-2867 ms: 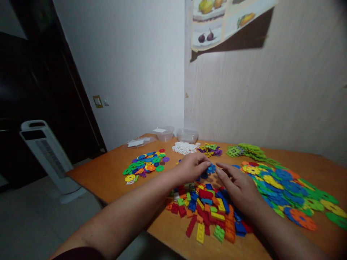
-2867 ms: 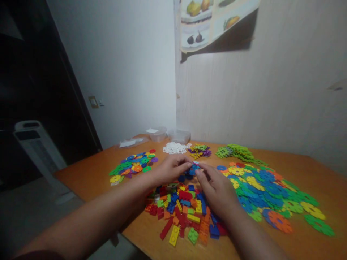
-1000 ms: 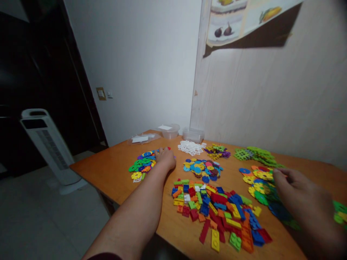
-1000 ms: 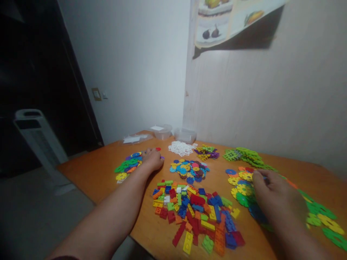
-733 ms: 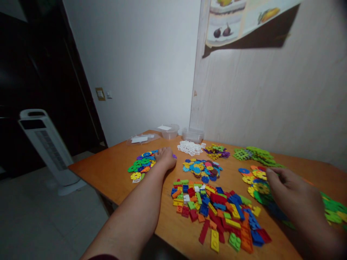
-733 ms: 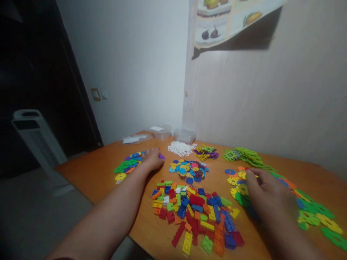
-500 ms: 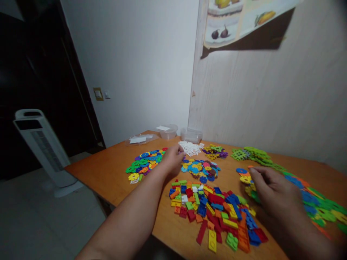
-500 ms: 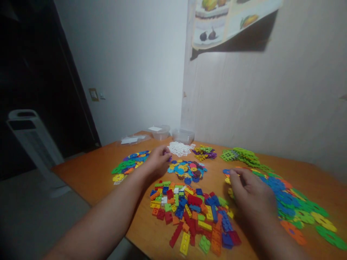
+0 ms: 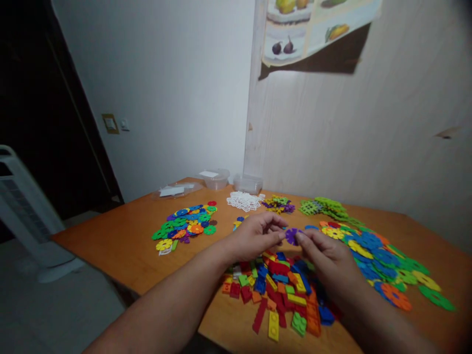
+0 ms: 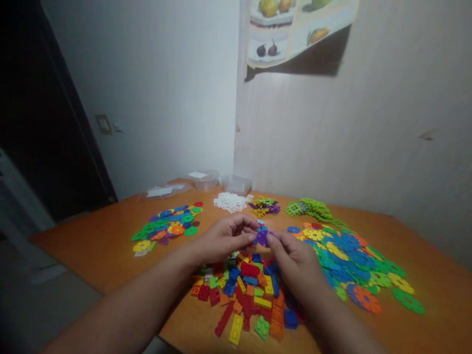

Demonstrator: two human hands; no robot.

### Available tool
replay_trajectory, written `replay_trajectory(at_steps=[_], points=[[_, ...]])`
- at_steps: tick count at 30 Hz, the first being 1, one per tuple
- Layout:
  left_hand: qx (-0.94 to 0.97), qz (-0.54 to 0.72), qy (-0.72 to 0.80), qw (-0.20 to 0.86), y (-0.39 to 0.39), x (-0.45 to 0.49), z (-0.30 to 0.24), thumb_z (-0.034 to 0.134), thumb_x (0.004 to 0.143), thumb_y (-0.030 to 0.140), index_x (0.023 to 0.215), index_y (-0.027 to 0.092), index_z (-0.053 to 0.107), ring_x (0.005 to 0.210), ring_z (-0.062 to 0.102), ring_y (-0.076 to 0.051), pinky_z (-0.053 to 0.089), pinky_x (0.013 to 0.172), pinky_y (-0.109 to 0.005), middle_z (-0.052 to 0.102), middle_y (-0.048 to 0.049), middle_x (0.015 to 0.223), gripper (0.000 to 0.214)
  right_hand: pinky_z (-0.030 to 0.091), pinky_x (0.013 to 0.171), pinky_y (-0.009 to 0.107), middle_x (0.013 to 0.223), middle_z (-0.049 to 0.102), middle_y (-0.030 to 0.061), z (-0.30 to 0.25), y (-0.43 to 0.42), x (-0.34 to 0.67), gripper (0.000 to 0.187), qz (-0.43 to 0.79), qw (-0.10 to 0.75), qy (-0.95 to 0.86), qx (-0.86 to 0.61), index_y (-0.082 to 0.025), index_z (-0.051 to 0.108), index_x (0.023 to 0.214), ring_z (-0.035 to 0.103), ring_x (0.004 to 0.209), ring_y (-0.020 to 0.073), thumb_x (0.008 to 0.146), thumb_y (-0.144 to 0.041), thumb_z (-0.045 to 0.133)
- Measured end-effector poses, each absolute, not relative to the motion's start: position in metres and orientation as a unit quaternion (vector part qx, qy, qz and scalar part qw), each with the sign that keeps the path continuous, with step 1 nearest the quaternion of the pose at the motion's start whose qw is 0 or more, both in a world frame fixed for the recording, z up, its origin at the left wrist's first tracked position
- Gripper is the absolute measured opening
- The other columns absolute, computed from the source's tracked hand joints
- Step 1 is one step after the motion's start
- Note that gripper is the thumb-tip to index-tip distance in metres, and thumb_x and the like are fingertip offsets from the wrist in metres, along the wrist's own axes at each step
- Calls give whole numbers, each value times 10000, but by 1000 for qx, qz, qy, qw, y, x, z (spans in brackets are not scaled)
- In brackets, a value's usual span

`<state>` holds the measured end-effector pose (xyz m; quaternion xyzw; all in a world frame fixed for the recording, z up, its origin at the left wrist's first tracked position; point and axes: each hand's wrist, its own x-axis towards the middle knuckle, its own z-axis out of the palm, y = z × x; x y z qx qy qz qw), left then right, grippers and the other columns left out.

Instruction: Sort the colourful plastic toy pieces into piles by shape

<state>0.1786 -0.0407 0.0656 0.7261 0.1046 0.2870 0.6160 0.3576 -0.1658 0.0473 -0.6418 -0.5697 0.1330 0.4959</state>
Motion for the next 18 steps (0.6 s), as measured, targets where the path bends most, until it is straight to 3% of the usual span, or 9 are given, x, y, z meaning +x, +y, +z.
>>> replay_trajectory(at_steps=[3,5,9,14,18], points=[[712,363,168,577,-25,172,72,783,849,381,1062,166,673,823,653,-135,502,764,-263,696,-40,922,323,465,635,305,785,705,44,54,-171,388,521,27,497,-490,-716,-221,703,826,640,757,220,946,-685,498],[696,432,220,529,-11,166,75,743,856,324,979,168,673,787,630,-119,482,737,-238,687,-20,872,211,467,692,352,875,746,82,58,-177,417,541,-45,448,-427,-784,-233,751,907,670,841,274,928,-698,476],[651,496,301,489,12,157,74,675,842,267,829,174,634,660,560,-106,439,645,-218,639,10,724,103,425,621,402,936,761,151,54,-189,472,583,-95,342,-322,-878,-255,785,993,674,812,340,886,-747,492],[612,495,363,498,11,156,73,666,800,195,757,178,596,612,523,-100,407,593,-211,585,25,671,83,382,512,404,748,710,157,36,-195,513,472,-127,343,-306,-879,-235,798,865,566,524,250,820,-664,607],[621,458,380,511,9,153,73,652,786,147,701,183,557,578,481,-94,357,550,-210,555,22,633,132,405,540,423,859,729,179,33,-197,515,490,-177,343,-308,-870,-238,778,1042,581,560,256,896,-627,519]])
